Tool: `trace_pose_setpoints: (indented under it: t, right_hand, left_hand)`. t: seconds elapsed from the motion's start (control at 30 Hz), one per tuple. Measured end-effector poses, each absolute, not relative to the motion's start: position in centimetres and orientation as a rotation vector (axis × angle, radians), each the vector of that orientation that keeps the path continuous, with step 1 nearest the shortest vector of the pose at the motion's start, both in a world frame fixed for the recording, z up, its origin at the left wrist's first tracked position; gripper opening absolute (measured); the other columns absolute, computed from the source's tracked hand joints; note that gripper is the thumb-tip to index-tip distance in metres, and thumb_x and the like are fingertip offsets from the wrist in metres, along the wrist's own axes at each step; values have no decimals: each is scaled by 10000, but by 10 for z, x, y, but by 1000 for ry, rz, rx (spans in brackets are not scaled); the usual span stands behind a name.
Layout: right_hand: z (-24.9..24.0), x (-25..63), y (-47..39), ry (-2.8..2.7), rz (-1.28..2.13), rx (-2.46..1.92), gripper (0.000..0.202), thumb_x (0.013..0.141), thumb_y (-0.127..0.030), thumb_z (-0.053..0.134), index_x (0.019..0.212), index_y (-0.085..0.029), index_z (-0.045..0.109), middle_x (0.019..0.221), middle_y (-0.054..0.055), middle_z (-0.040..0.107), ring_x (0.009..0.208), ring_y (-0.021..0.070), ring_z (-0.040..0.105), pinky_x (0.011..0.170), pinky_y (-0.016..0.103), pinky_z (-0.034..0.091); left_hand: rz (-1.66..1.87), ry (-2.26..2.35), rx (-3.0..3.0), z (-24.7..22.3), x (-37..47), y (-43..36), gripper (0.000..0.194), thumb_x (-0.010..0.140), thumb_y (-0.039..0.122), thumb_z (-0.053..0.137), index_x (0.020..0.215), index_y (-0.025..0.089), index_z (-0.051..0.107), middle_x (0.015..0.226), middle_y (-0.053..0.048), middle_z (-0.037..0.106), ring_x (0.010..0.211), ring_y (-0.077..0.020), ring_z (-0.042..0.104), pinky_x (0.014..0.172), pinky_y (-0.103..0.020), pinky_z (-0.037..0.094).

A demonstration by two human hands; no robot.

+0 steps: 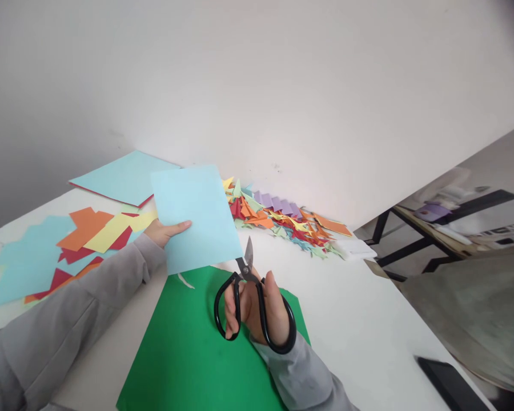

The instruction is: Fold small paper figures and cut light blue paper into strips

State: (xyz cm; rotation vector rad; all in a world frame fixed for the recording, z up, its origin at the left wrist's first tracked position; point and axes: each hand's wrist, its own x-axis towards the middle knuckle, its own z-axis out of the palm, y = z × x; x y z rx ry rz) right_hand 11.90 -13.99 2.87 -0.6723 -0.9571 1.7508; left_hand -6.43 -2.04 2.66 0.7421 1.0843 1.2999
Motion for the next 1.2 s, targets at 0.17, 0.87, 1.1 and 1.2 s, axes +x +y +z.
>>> trace_pose_setpoints:
  t: [0.17, 0.87, 1.1, 1.2]
  right_hand:
    - [26, 118, -140, -970, 1775, -663, 612, 742, -660, 363, 1160, -214, 379, 569, -7, 596, 343, 129, 507, 352, 287, 464]
    - [37, 114, -143, -912, 1819, -694, 741, 702, -740, 269, 1250, -252, 372, 690, 39, 632, 470, 148, 525, 475, 322, 447]
    - [33, 115, -142, -996, 1899, -584, 729, 680, -767, 239, 730, -128, 586, 592, 51, 545, 496, 151, 513, 523, 345, 461]
    - [33, 114, -142, -995, 1873, -566, 711, 700, -751, 233, 760, -137, 585, 607, 54, 547, 538, 166, 526, 546, 363, 469]
  left_hand:
    - [1363, 1152, 795, 26, -63, -20, 523, 430, 229, 806, 917, 145, 633, 949, -107, 672, 926, -283, 610, 831, -408, 498]
    - [1421, 1103, 784, 32, -68, -19, 495, 433, 212, 796, 899, 146, 641, 964, -98, 667, 935, -270, 605, 827, -379, 499]
    - [1433, 1061, 801, 30, -65, -21, 584, 433, 209, 796, 987, 165, 617, 964, -83, 667, 943, -263, 604, 822, -359, 507]
    - [1441, 1031, 812, 31, -63, -23, 646, 435, 198, 798, 1045, 160, 589, 942, -87, 672, 931, -269, 608, 796, -362, 519]
